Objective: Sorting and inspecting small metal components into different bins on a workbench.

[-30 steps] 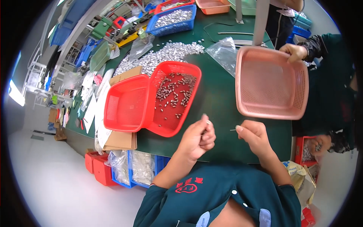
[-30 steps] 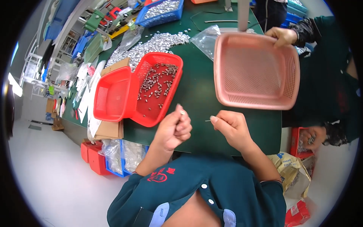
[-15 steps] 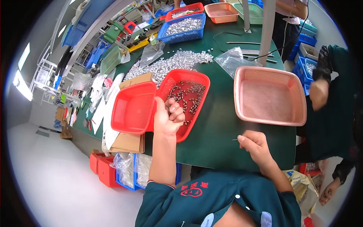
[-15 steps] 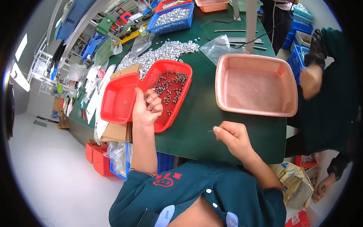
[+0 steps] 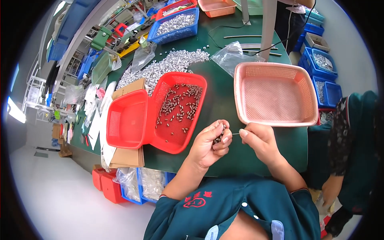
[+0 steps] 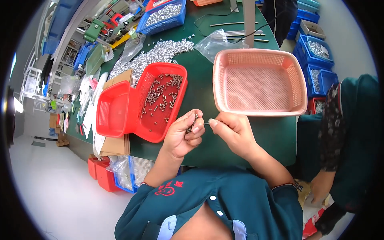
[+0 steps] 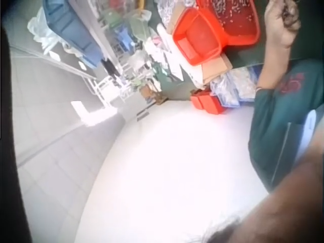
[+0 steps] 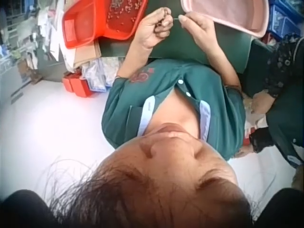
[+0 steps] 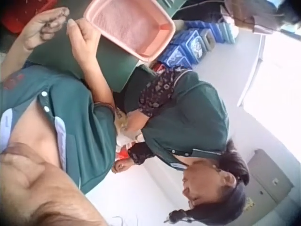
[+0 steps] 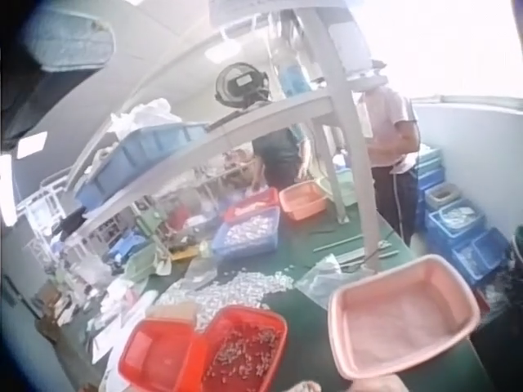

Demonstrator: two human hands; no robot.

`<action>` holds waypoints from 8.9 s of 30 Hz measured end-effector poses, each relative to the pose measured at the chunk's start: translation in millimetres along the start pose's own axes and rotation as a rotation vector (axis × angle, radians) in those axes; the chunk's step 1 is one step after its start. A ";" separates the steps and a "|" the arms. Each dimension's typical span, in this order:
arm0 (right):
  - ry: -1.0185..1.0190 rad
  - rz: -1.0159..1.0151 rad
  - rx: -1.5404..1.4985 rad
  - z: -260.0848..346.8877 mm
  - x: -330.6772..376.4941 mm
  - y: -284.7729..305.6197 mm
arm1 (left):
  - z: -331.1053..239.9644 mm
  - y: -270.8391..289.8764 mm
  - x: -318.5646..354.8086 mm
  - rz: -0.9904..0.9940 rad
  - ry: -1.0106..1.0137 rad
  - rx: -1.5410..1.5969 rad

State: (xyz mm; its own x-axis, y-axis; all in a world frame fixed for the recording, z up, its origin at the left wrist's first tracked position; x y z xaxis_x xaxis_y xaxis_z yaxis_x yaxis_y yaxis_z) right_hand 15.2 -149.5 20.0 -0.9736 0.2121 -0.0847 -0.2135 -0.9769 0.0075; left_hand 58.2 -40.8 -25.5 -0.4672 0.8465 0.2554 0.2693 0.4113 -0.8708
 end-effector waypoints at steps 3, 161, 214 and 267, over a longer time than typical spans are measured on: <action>0.042 -0.044 0.026 0.1 -12.3 2.5 | 1.4 0.7 -8.7 0.016 0.013 0.037; -0.115 0.064 1.042 -41.4 141.1 87.9 | -34.5 25.1 45.9 -0.200 -0.187 -0.329; 0.173 0.122 0.447 17.1 8.1 -42.0 | 8.3 36.0 34.7 -0.076 -0.101 0.158; 0.200 0.209 0.395 51.1 -62.1 -73.2 | -96.7 69.7 70.2 -0.494 -0.381 -0.269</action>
State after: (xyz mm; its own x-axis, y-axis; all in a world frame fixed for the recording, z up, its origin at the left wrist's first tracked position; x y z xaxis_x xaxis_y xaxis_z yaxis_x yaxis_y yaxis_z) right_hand 87.1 -89.9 75.5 -0.9725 -0.0341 -0.2302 -0.0673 -0.9057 0.4186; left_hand 125.6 80.0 -27.6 -0.8401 0.3797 0.3874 0.1254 0.8307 -0.5425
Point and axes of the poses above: each hand's wrist, its own x-axis away from the middle knuckle, its own y-axis out of the back of the hand, z = x × y, the point moved 9 cm from there along -x, towards the middle knuckle, and after that the axes turned 3 degrees about -y, right-handed, at the moved point
